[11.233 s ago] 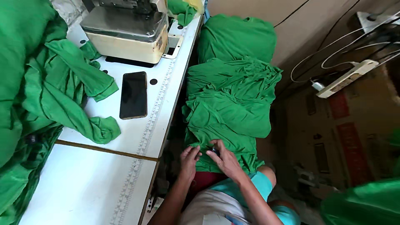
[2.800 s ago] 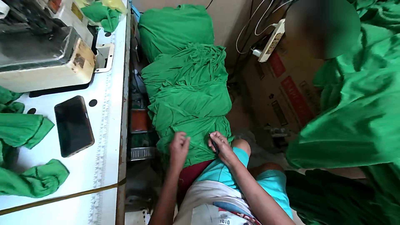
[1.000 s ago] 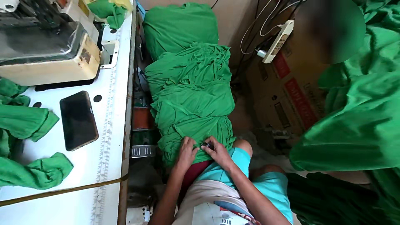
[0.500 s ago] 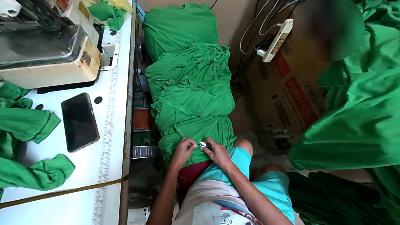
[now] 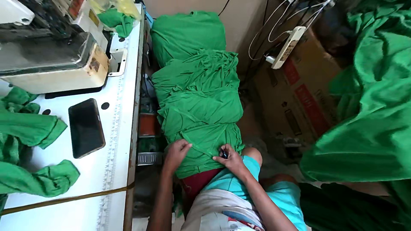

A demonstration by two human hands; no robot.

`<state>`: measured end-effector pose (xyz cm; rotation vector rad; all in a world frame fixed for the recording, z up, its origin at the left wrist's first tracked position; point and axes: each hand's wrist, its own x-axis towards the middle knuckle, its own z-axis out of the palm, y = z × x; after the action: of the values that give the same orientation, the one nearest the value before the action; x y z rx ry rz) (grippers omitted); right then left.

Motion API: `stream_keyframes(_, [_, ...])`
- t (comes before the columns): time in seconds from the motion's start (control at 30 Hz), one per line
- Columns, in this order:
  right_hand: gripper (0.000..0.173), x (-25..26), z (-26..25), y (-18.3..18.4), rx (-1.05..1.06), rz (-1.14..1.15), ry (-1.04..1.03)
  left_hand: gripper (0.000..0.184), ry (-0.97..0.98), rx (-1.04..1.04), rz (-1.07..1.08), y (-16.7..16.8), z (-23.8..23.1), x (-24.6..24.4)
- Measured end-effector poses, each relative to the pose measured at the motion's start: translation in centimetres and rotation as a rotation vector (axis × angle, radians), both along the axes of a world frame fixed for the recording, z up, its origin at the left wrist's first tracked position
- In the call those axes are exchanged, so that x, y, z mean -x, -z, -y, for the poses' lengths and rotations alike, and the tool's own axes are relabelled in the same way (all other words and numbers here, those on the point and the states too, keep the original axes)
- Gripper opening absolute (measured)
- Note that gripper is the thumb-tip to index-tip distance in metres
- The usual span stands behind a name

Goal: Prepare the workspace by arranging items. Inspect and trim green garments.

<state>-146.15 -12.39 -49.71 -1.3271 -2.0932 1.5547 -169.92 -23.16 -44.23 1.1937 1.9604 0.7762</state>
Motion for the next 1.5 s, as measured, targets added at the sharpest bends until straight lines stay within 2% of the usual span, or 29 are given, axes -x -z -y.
stream_keyframes(0.07, [0.056, 0.2, 0.0, -0.4, 0.01, 0.097, -0.069, 0.029, 0.062, -0.112, 0.005, 2.0, -1.8, -2.0])
stream_keyframes(0.13, [0.058, 0.3, 0.1, -0.9, 0.008, 0.185, -0.14, 0.031, 0.138, -0.043, -0.097, 4.0, -3.1, -3.6])
stream_keyframes(0.2, [0.055, 0.3, 0.0, -1.6, 0.001, 0.279, -0.193, 0.023, 0.016, -0.077, -0.116, 5.1, -3.4, -4.4])
stream_keyframes(0.27, [0.045, 0.0, -0.1, -2.2, -0.014, 0.338, -0.206, 0.022, -0.195, -0.185, 0.01, 5.2, -3.1, -4.1])
stream_keyframes(0.33, [0.032, -0.4, 0.1, -2.3, -0.055, 0.325, -0.167, 0.023, -0.289, -0.27, 0.069, 5.3, -2.4, -3.4])
stream_keyframes(0.4, [0.025, -0.6, 0.1, -2.4, -0.075, 0.278, -0.116, 0.024, -0.147, -0.314, -0.022, 5.2, -1.6, -2.8])
stream_keyframes(0.47, [0.023, -0.8, -0.2, -2.5, -0.071, 0.217, -0.062, 0.041, 0.069, -0.234, -0.226, 4.9, -1.4, -2.9])
stream_keyframes(0.53, [0.022, -1.2, -0.7, -2.3, -0.092, 0.107, -0.014, 0.027, 0.147, -0.171, -0.368, 4.6, -1.7, -3.4])
stream_keyframes(0.6, [0.023, -1.5, -1.6, -2.1, -0.135, 0.0, 0.028, 0.016, 0.093, -0.176, -0.352, 4.5, -2.3, -3.7])
stream_keyframes(0.7, [0.028, -1.8, -3.3, -1.3, -0.158, -0.001, 0.067, 0.026, 0.052, -0.108, -0.262, 4.2, -3.7, -3.8])
stream_keyframes(0.87, [0.037, -1.3, -4.3, 0.6, -0.079, 0.267, 0.043, 0.031, 0.13, 0.071, -0.544, 3.7, -5.7, -5.1])
stream_keyframes(0.97, [0.035, -1.1, -3.2, 0.4, -0.231, 0.206, 0.196, 0.044, 0.044, 0.036, -0.681, 2.3, -5.8, -6.7])
stream_keyframes(1.03, [0.03, -1.0, -2.5, 0.3, -0.355, 0.112, 0.3, 0.031, -0.003, -0.113, -0.687, 2.6, -5.5, -7.8])
stream_keyframes(1.1, [0.025, -0.6, -2.2, 0.2, -0.384, -0.035, 0.338, 0.02, 0.037, -0.237, -0.494, 3.5, -5.5, -8.3])
stream_keyframes(1.17, [0.024, 0.0, -2.1, -0.2, -0.29, -0.174, 0.285, 0.021, 0.105, -0.24, -0.23, 4.6, -5.7, -8.3])
stream_keyframes(1.23, [0.023, 0.8, -2.4, 0.2, -0.151, -0.234, 0.214, 0.023, 0.17, -0.161, -0.136, 5.6, -6.1, -8.1])
stream_keyframes(1.37, [0.024, 1.3, -3.5, 2.7, 0.095, -0.163, 0.204, 0.029, 0.268, -0.008, -0.197, 5.6, -7.2, -7.8])
stream_keyframes(1.5, [0.027, 1.2, -4.2, 2.9, 0.265, -0.237, 0.283, 0.028, 0.324, 0.012, -0.282, 5.8, -7.7, -7.7])
